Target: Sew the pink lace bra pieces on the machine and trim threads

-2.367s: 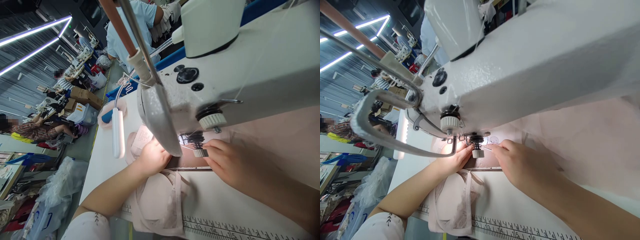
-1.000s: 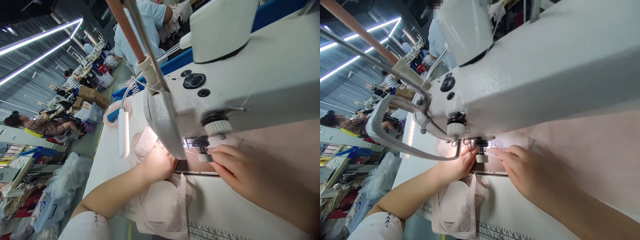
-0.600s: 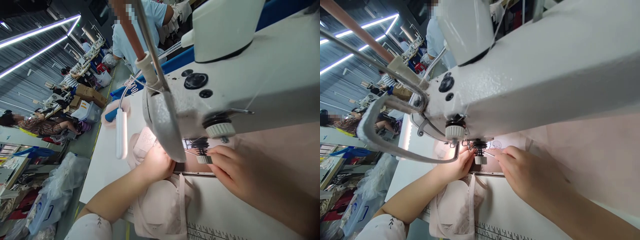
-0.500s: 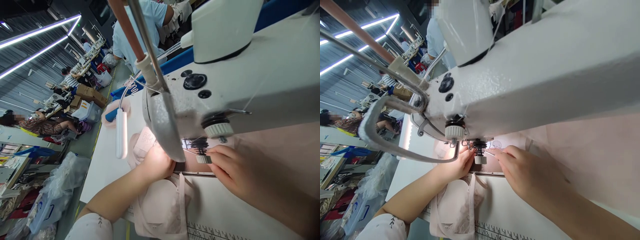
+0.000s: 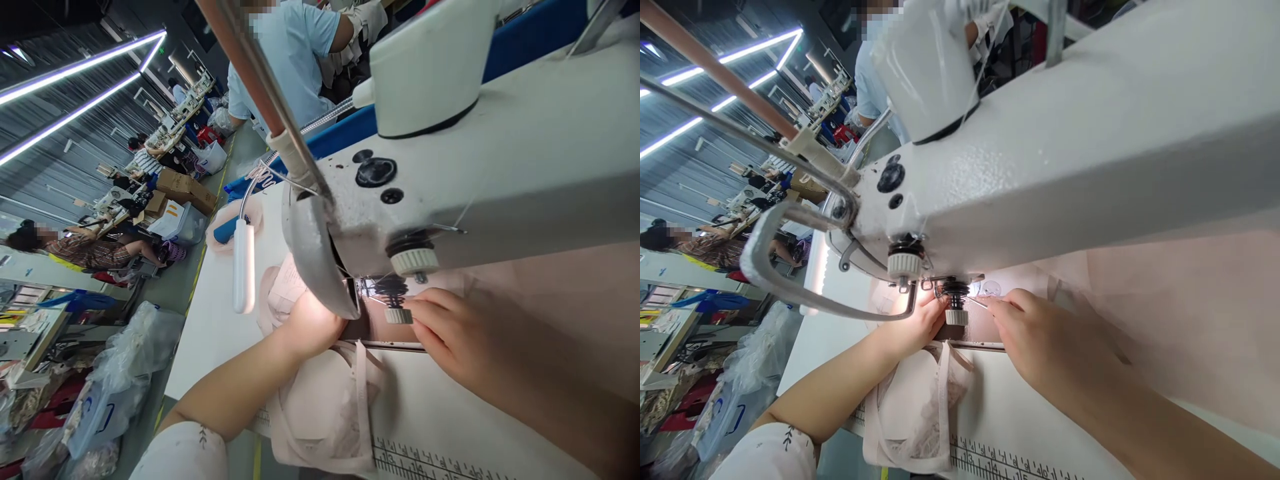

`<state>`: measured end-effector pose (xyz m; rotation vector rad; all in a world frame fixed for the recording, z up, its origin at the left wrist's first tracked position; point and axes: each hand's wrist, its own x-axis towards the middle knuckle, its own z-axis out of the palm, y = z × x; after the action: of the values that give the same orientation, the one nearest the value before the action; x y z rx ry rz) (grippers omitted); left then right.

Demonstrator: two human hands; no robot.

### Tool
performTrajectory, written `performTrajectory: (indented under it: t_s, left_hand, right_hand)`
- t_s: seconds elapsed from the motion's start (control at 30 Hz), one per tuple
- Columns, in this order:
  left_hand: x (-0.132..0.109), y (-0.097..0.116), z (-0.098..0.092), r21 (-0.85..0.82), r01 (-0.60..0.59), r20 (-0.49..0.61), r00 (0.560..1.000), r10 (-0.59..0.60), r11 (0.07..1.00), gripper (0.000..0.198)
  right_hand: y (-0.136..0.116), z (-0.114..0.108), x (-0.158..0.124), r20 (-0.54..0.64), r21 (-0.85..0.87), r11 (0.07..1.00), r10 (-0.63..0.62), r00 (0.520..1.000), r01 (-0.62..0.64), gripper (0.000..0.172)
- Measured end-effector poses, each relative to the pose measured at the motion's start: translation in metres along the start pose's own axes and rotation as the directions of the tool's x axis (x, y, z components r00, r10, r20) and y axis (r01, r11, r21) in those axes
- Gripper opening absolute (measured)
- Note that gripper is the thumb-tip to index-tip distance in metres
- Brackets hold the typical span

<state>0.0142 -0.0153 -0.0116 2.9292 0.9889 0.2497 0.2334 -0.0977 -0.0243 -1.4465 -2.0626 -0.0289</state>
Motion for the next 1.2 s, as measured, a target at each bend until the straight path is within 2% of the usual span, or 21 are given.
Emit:
performTrajectory:
  t_s: [0.2, 0.47, 0.73, 0.87, 1.03, 1.2]
  left_hand:
    - [0.007, 0.011, -0.022, -0.091, 0.016, 0.023, 1.0, -0.014, 0.996, 0.028]
    - [0.005, 0.011, -0.011, 0.018, -0.007, 0.015, 1.0, 0.007, 1.0, 0.028]
    - [0.003, 0.017, -0.02, 0.071, -0.019, -0.034, 0.999, 0.022, 0.997, 0.031]
    - [0.0, 0.011, -0.009, 0.088, -0.042, -0.034, 0.998, 0.045, 0.995, 0.028]
    - [-0.007, -0.002, 0.019, 0.155, -0.085, -0.109, 0.989, 0.103, 0.984, 0.027]
    - [-0.008, -0.008, 0.032, 0.185, -0.173, -0.022, 0.983, 0.18, 0.967, 0.032]
  right_hand:
    - [-0.002, -0.004, 0.005, -0.023, -0.029, 0.999, -0.033, 0.999, 0.033, 0.031]
    - [-0.003, -0.005, 0.004, -0.011, -0.044, 0.999, -0.013, 1.0, 0.012, 0.034]
    - [-0.001, -0.004, 0.005, -0.037, -0.028, 0.999, -0.033, 0.999, 0.032, 0.032]
    - [0.003, -0.005, 0.003, 0.012, -0.009, 0.998, -0.062, 0.998, 0.062, 0.025]
    - [0.007, -0.004, 0.002, 0.045, -0.009, 0.998, -0.062, 0.997, 0.062, 0.022]
    - [0.008, -0.002, 0.002, 0.038, 0.007, 0.999, -0.043, 0.998, 0.043, 0.022]
